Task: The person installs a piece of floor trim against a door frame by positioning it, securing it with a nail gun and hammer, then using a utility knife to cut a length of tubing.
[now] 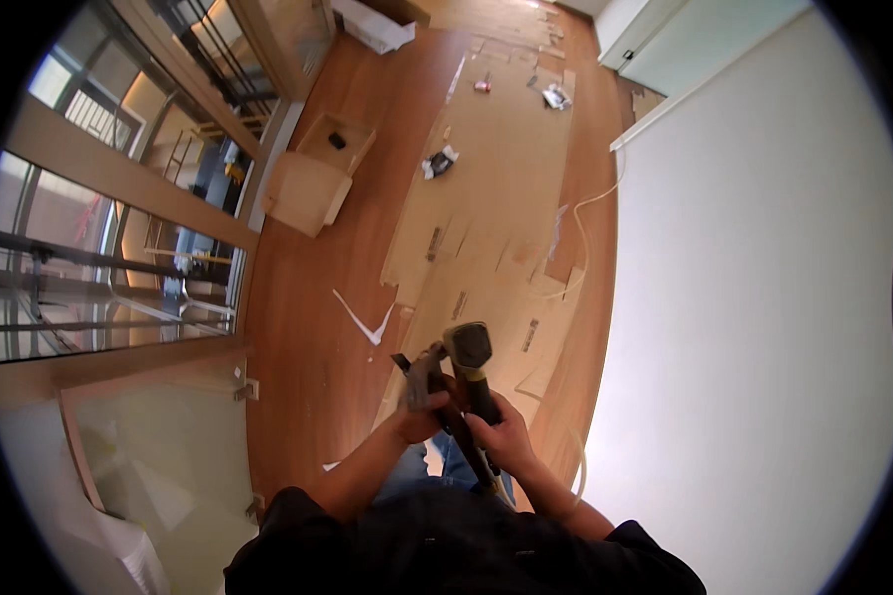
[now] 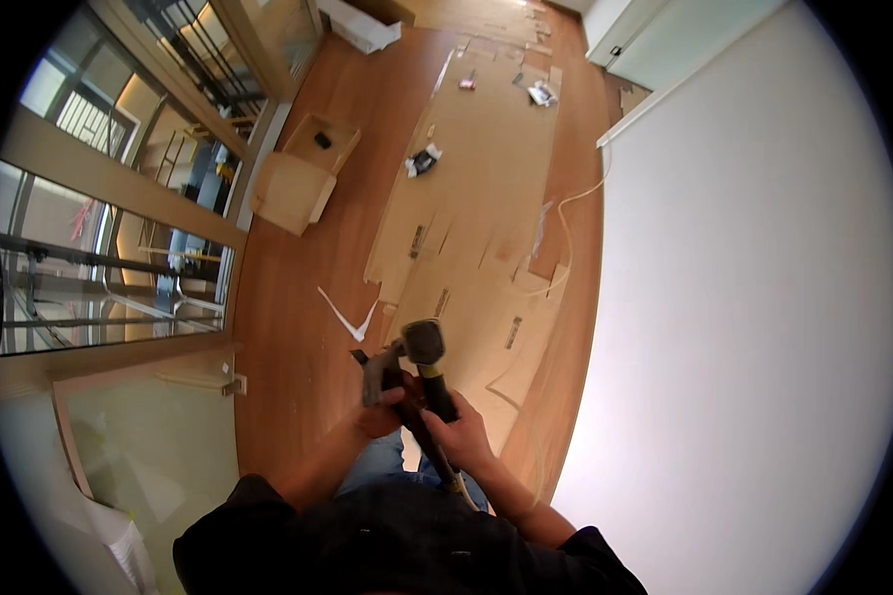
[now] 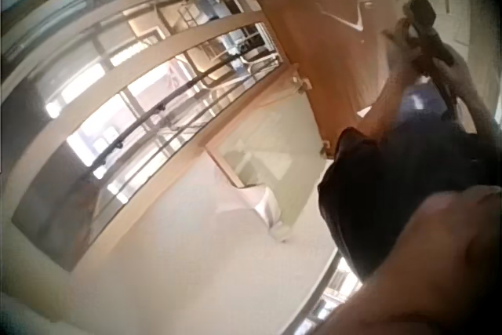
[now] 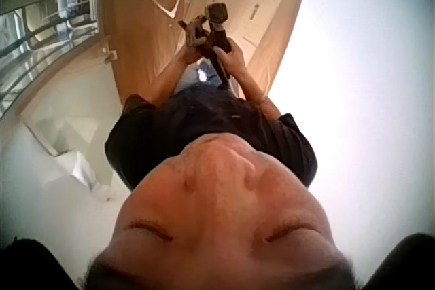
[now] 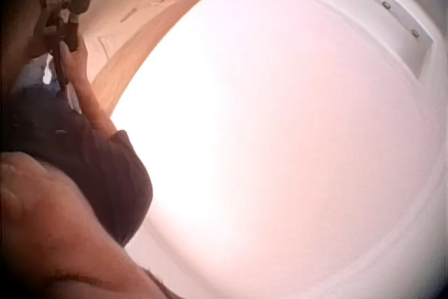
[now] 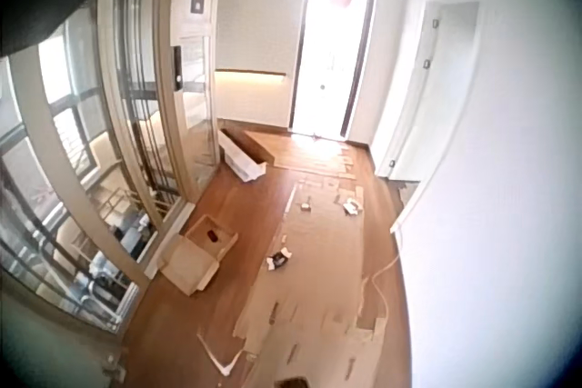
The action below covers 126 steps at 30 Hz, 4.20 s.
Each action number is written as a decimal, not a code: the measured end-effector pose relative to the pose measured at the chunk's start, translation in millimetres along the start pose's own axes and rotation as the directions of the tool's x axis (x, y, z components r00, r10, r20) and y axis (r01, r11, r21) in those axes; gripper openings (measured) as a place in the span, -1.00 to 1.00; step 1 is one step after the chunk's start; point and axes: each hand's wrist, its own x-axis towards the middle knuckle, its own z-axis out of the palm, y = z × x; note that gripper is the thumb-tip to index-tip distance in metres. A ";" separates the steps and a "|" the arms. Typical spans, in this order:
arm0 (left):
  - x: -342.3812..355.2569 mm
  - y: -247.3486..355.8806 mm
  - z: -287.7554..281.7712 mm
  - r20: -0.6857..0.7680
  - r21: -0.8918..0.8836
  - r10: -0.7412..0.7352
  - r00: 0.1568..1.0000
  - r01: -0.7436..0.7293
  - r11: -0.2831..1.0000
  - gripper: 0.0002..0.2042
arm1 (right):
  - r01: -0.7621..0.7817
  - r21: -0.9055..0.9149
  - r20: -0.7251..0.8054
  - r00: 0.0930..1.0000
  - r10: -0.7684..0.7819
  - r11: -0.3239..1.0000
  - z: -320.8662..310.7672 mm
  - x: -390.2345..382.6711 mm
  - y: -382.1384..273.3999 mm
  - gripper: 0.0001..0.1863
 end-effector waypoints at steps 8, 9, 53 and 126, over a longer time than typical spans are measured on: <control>115.0 81.9 111.7 0.366 0.226 0.109 0.924 -0.202 0.953 -0.61 | 0.431 -0.251 0.307 0.885 -0.351 0.867 -111.6 82.0 -171.6 -0.38; 132.3 88.6 141.8 0.386 0.341 0.144 0.911 -0.286 0.895 -0.55 | 0.418 -0.249 0.285 0.894 -0.346 0.874 -121.8 86.7 -178.3 -0.38; 881.9 669.8 280.7 -0.395 0.913 0.656 0.643 0.194 0.359 -0.61 | -0.428 0.724 0.076 0.829 0.554 0.542 -623.7 1034.7 -300.6 -0.64; 1909.1 578.8 -392.1 -0.468 0.223 -0.865 0.179 -0.924 -0.312 -0.74 | -0.892 0.198 -0.543 0.245 0.803 0.406 -436.3 1726.0 208.5 -0.64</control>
